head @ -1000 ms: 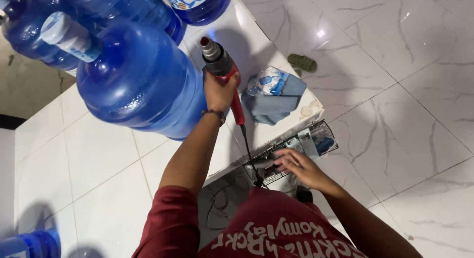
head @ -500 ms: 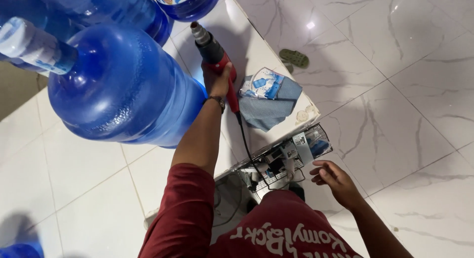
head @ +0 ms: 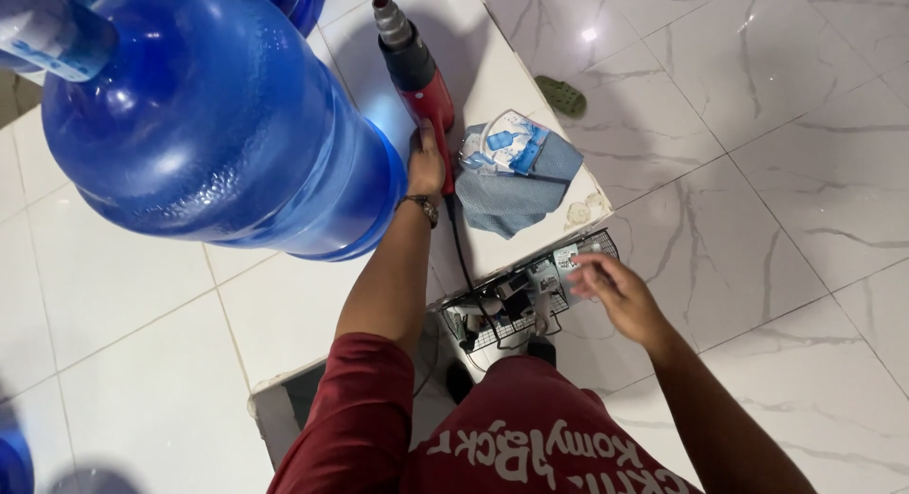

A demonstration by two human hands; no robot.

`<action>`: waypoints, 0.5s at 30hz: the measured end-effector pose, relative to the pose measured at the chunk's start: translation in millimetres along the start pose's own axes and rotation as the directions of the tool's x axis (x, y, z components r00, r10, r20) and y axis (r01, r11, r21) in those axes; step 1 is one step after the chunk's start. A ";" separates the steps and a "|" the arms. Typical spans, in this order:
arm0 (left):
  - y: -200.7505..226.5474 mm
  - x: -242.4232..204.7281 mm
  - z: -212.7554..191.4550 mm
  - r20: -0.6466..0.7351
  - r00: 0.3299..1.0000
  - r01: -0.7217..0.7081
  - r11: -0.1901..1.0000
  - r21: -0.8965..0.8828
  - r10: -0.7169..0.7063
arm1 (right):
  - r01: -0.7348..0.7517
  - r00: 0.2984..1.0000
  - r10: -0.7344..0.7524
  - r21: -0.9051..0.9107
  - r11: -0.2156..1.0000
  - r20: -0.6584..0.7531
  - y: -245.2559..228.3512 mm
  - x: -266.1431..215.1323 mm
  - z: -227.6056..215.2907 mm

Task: The person uses a red heat gun to apply heat to the neck and cap area of large blue water bottles. They rotate the bottle with one hand while directing the heat gun with the other, repeating this process for several bottles on a tiled counter.

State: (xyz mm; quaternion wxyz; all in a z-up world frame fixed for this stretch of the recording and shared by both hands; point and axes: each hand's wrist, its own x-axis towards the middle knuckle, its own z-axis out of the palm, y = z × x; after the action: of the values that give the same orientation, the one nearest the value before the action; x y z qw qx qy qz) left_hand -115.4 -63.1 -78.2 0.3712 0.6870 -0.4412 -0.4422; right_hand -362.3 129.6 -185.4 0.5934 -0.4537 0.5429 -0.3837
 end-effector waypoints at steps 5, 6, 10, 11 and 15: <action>12.2 -10.1 -4.8 0.057 0.998 0.038 0.997 0.064 -0.041 | 0.132 0.989 -0.133 -0.023 0.991 -0.057 -25.2 31.6 -3.5; 21.1 -18.0 -8.1 0.080 0.996 0.044 0.996 0.078 -0.050 | 0.162 0.984 -0.162 -0.008 0.987 -0.070 -29.4 35.8 -5.3; -56.1 47.3 -8.8 0.037 0.999 0.018 0.990 0.141 -0.023 | 0.205 0.970 -0.211 -0.062 0.977 -0.121 -37.2 54.8 -7.9; -69.6 50.3 -9.5 0.001 1.000 0.006 0.989 0.150 -0.006 | 0.235 0.950 -0.256 -0.130 0.963 -0.178 -38.9 62.2 -8.4; -102.7 2.3 -18.5 -0.071 0.964 -0.243 0.957 0.161 0.257 | 0.224 0.842 -0.394 -0.426 0.876 -0.368 -39.2 89.7 -15.1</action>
State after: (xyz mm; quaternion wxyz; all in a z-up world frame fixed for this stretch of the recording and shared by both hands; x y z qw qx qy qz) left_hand -69.1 -28.5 -165.2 0.3908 0.6711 -0.5393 -0.3256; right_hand -365.4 31.3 -174.5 0.2871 -0.5394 0.6437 -0.4608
